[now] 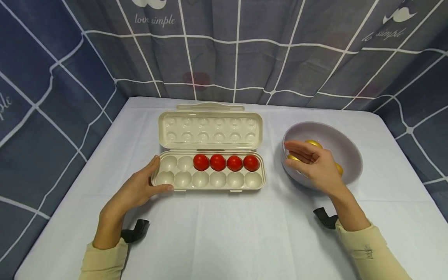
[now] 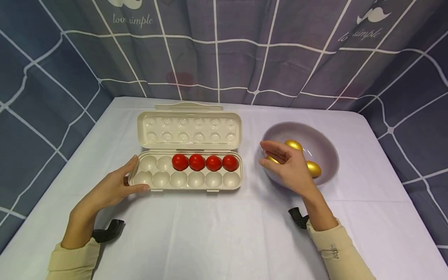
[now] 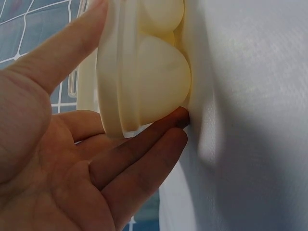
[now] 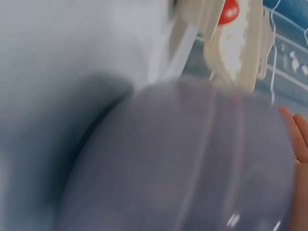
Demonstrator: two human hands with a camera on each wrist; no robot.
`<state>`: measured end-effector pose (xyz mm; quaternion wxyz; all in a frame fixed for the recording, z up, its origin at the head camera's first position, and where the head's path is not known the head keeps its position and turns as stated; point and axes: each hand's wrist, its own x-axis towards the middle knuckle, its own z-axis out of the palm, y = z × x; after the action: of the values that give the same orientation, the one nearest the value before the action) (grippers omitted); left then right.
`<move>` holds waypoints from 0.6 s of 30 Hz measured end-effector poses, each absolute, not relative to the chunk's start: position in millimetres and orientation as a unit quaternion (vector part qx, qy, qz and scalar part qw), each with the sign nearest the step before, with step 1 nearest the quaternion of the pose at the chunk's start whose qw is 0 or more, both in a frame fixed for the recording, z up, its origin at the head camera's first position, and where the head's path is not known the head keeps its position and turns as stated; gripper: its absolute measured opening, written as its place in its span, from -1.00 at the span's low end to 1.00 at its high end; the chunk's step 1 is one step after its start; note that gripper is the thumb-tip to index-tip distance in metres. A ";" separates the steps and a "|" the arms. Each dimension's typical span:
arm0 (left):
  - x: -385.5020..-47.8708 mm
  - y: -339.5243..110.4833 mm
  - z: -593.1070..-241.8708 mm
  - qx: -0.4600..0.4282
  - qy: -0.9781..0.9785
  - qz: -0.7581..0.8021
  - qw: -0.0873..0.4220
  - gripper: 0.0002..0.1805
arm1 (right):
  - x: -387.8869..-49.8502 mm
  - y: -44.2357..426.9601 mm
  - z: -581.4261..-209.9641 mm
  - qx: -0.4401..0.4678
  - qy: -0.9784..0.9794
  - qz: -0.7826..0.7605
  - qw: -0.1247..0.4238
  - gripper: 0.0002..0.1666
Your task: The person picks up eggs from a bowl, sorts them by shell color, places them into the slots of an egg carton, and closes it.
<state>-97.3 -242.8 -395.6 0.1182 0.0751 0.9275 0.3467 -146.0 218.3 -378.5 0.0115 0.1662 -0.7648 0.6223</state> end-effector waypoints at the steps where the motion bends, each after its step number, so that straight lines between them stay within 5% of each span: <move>1: -97.2 -242.8 -395.7 0.076 0.927 0.347 0.118 0.24 | -145.3 223.2 -379.0 0.158 -0.762 0.627 0.010 -0.43; 18: -97.3 -242.1 -395.1 0.073 0.925 0.353 0.118 0.24 | -148.5 266.7 -378.4 0.083 -0.836 0.539 -0.059 -0.39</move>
<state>-97.3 -242.1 -395.1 0.1179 0.0726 0.9254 0.3528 -148.5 266.7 -378.4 -0.0586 0.0832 -0.8363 0.5387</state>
